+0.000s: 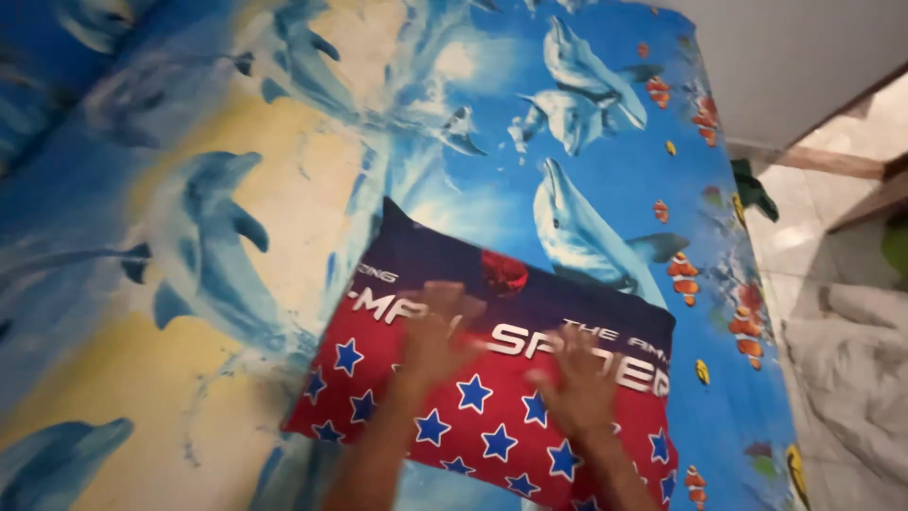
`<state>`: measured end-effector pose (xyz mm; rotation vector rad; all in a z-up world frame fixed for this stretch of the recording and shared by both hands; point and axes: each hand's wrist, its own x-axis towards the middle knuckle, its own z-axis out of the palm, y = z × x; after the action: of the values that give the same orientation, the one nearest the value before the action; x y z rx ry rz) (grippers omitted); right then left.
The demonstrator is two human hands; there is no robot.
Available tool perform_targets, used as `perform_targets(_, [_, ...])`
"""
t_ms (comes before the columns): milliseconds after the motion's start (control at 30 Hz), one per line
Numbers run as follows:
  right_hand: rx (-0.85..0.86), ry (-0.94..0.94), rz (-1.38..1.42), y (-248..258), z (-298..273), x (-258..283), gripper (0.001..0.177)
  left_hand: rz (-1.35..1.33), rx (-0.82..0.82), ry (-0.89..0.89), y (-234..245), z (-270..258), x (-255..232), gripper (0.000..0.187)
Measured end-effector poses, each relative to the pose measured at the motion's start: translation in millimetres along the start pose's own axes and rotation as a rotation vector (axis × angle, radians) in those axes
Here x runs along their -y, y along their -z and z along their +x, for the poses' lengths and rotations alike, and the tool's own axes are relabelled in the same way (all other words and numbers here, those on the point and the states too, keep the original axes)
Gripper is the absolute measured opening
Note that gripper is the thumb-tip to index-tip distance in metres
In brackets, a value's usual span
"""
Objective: The person is changing the pillowcases on a bed.
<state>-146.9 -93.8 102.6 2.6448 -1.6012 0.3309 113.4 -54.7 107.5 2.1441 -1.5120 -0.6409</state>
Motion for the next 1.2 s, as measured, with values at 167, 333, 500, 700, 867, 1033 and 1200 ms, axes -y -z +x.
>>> perform_targets(167, [0.467, -0.749, 0.092, -98, -54, -192, 0.071, 0.236, -0.565, 0.131, -34, 11, 182, 0.045])
perform_targets(333, [0.065, -0.974, 0.747, -94, -29, -197, 0.085, -0.192, -0.552, 0.262, -36, 31, 229, 0.078])
perform_targets(500, [-0.012, -0.854, 0.587, -117, 48, -231, 0.080, -0.618, -0.338, 0.688, 42, 30, 130, 0.077])
perform_targets(700, [-0.605, -0.583, 1.649, 115, 70, -182, 0.065, -1.731, -0.447, -0.075, 170, 14, 101, 0.076])
perform_targets(867, [-0.322, -0.650, 1.392, 48, 17, -224, 0.065, -1.212, -0.323, 0.031, 141, 19, 190, 0.064])
perform_targets(1033, [0.088, -0.729, 1.031, -62, -74, -275, 0.066, -0.689, -0.174, 0.199, 75, -42, 255, 0.054])
perform_targets(1200, [-0.003, -0.602, 0.753, -12, -77, -176, 0.055, 0.210, -0.518, -0.341, -25, -97, 260, 0.042])
